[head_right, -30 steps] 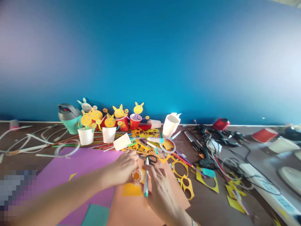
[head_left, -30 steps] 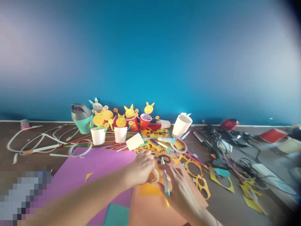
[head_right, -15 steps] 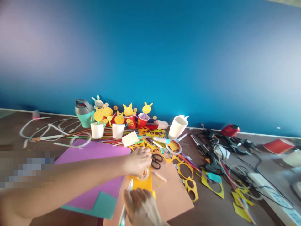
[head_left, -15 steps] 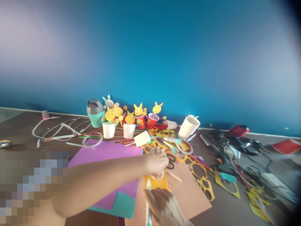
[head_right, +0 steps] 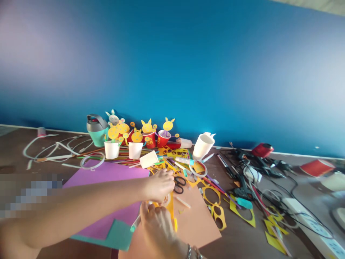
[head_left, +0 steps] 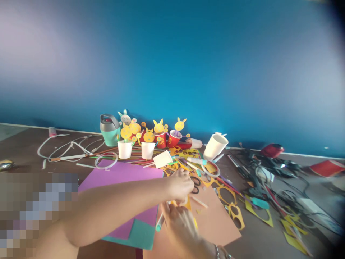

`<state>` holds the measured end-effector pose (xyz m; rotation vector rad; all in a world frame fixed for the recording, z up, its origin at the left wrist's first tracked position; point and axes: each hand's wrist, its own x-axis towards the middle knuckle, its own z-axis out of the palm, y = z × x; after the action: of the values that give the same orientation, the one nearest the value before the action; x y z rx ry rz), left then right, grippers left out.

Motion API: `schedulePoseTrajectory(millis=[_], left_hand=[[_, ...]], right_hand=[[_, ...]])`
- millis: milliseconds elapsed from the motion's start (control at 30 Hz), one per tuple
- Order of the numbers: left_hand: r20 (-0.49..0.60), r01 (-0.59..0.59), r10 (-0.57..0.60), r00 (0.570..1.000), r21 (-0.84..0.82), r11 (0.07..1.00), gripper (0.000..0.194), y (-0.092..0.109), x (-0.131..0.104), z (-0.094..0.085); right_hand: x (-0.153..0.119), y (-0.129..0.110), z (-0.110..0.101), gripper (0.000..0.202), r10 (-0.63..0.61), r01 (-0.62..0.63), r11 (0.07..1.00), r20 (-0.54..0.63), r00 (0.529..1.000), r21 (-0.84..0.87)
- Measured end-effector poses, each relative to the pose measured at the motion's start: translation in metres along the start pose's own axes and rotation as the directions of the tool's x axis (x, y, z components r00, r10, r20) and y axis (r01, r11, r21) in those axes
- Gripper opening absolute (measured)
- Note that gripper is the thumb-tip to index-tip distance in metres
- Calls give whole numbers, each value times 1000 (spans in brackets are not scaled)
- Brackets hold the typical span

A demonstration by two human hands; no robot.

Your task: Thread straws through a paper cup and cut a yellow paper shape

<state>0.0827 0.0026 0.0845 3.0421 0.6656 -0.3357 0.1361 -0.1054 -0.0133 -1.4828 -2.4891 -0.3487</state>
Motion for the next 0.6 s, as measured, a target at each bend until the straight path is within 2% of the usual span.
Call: schedulePoseTrajectory(millis=[133, 333, 500, 600], left_hand=[[17, -3, 3, 1000, 0, 1000, 33, 1, -1, -2], [-9, -7, 7, 1000, -2, 1000, 18, 1, -1, 0], [-8, -13, 13, 1000, 2, 1000, 18, 0, -2, -1], [14, -20, 20, 1000, 10, 1000, 20, 0, -2, -2]], right_hand=[[4, -1, -3, 40, 45, -45, 999, 52, 998, -8], [10, 2, -7, 40, 62, -67, 996, 102, 993, 51], [14, 7, -8, 29, 62, -67, 982, 34, 998, 179], [11, 8, -4, 25, 66, -66, 986, 0, 998, 153]])
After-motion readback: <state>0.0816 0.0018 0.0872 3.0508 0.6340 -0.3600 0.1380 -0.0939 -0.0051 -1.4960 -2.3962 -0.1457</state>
